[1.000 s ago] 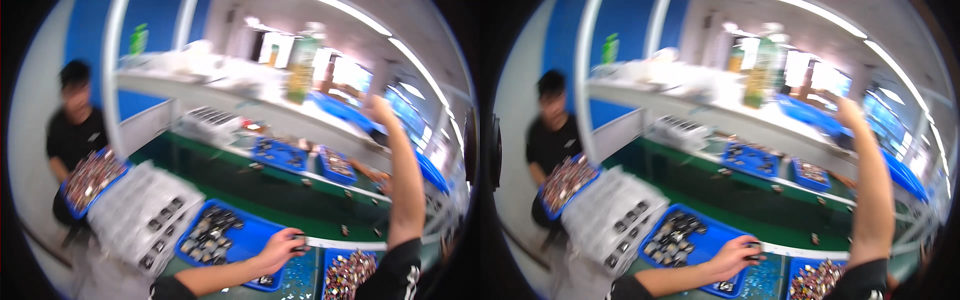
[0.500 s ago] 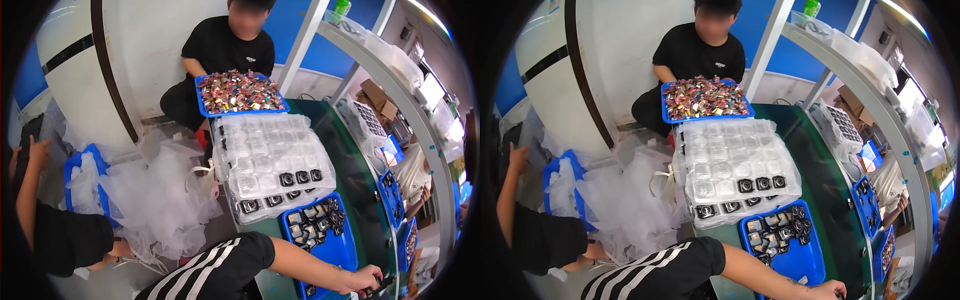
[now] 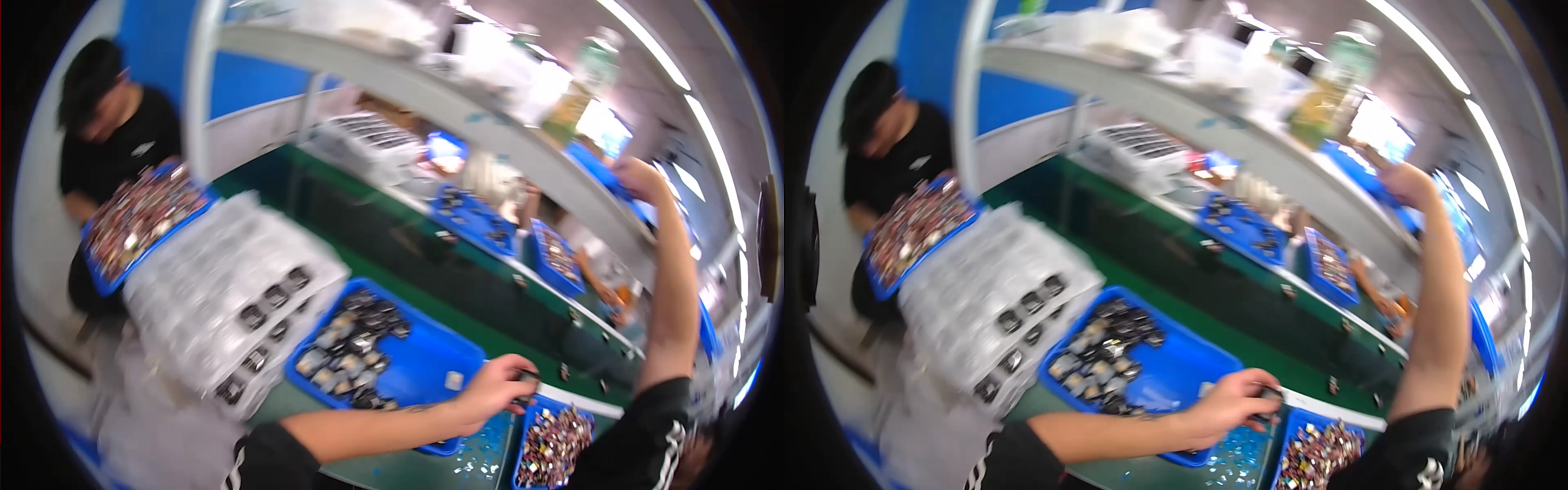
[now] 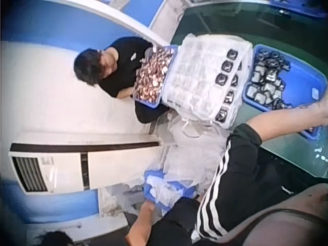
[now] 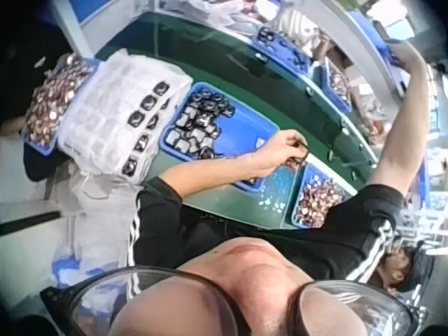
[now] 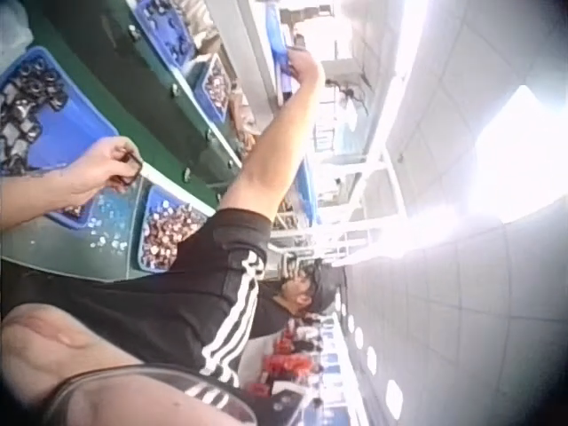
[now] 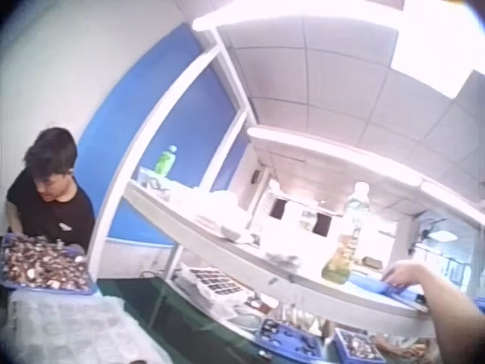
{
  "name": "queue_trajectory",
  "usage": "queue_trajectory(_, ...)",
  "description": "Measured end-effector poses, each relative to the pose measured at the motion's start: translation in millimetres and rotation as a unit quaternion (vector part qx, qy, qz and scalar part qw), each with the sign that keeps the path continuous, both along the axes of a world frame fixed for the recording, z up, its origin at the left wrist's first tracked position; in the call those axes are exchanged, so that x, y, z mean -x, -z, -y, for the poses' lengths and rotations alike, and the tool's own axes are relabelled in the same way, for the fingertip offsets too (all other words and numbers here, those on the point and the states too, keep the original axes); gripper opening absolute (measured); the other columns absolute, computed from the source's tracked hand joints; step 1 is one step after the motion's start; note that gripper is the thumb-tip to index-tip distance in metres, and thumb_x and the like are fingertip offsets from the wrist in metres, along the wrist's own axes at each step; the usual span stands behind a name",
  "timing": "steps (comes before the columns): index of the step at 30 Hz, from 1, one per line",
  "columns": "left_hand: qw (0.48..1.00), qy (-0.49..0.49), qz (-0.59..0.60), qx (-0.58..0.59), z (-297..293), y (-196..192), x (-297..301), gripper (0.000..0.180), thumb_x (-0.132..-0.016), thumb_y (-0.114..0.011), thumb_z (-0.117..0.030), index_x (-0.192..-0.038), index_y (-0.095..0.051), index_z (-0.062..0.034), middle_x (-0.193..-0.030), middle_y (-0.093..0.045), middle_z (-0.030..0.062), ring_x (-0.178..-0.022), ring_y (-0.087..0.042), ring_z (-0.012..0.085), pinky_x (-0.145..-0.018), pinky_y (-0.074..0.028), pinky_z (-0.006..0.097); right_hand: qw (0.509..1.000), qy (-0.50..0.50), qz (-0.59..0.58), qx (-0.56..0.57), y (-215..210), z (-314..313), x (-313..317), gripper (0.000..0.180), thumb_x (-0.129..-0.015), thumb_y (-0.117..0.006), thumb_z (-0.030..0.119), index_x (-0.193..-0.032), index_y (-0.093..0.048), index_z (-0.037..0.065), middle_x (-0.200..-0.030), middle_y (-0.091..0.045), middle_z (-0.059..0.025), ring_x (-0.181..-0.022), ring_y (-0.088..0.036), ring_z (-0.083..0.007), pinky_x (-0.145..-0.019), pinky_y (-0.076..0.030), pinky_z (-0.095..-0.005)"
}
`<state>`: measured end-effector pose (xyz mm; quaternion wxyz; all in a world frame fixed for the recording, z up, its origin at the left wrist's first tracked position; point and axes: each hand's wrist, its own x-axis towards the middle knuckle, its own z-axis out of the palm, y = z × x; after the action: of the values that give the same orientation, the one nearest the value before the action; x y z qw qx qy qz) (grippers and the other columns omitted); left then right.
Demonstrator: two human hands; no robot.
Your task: Assembling small fans with attached electronic modules.
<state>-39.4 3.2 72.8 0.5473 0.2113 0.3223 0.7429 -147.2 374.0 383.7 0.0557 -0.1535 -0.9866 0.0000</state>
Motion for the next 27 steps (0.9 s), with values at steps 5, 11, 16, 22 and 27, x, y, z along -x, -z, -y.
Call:
queue_trajectory(5, 0.999, 0.041, 0.004, -0.005, -7, 5, -7, 0.022, -0.093, -0.063, -0.008, -0.114, -0.055, -0.0068, -0.103, -0.063, 0.0046, -0.09, -0.065, 0.0136, -0.068, -0.053, 0.024, 0.975, 0.18, -0.071, 0.112, -11, 45, -32, 0.021, -0.089, -0.064, 0.021, -0.103, -0.07, 0.007, -0.077, -0.057, 0.0011, -0.064, -0.051, -0.0087, -0.054, -0.045, -0.0273)
queue_trajectory(11, 0.999, 0.037, -0.011, -0.024, -7, 4, -8, 0.021, -0.094, -0.064, -0.013, -0.112, -0.054, -0.0067, -0.099, -0.062, 0.0032, -0.086, -0.064, 0.0122, -0.067, -0.051, 0.024, 0.967, 0.192, -0.077, 0.15, -12, 50, -38, 0.028, -0.086, -0.07, 0.022, -0.106, -0.069, 0.004, -0.086, -0.058, -0.0051, -0.073, -0.053, -0.0144, -0.063, -0.048, -0.032)
queue_trajectory(16, 0.991, -0.019, -0.124, -0.038, -20, 8, 5, 0.02, -0.095, -0.063, -0.012, -0.111, -0.053, -0.0062, -0.098, -0.062, 0.002, -0.087, -0.063, 0.0103, -0.068, -0.051, 0.023, 0.967, 0.145, -0.103, 0.182, -15, 44, -33, 0.013, -0.084, -0.071, 0.02, -0.091, -0.065, 0.011, -0.071, -0.052, 0.0015, -0.061, -0.047, -0.0087, -0.053, -0.039, -0.0252)
queue_trajectory(22, 0.744, -0.103, -0.659, -0.042, -7, 4, 18, 0.02, -0.083, -0.058, -0.003, -0.103, -0.053, -0.005, -0.096, -0.063, 0.0187, -0.088, -0.067, 0.0276, -0.069, -0.053, 0.038, 0.942, 0.076, -0.213, 0.248, -17, 50, -38, 0.022, -0.081, -0.076, 0.022, -0.094, -0.064, 0.008, -0.077, -0.06, 0.0005, -0.067, -0.056, -0.0082, -0.064, -0.05, -0.0249)
queue_trajectory(27, 0.464, -0.07, -0.883, 0.024, 10, 57, 23, 0.01, -0.083, -0.058, -0.007, -0.093, -0.056, -0.0056, -0.088, -0.063, 0.0142, -0.082, -0.066, 0.026, -0.067, -0.052, 0.04, 0.908, 0.001, -0.29, 0.301, -28, 63, -66, 0.018, -0.085, -0.074, 0.022, -0.095, -0.062, 0.013, -0.083, -0.062, 0.0053, -0.071, -0.054, -0.0025, -0.064, -0.046, -0.018)
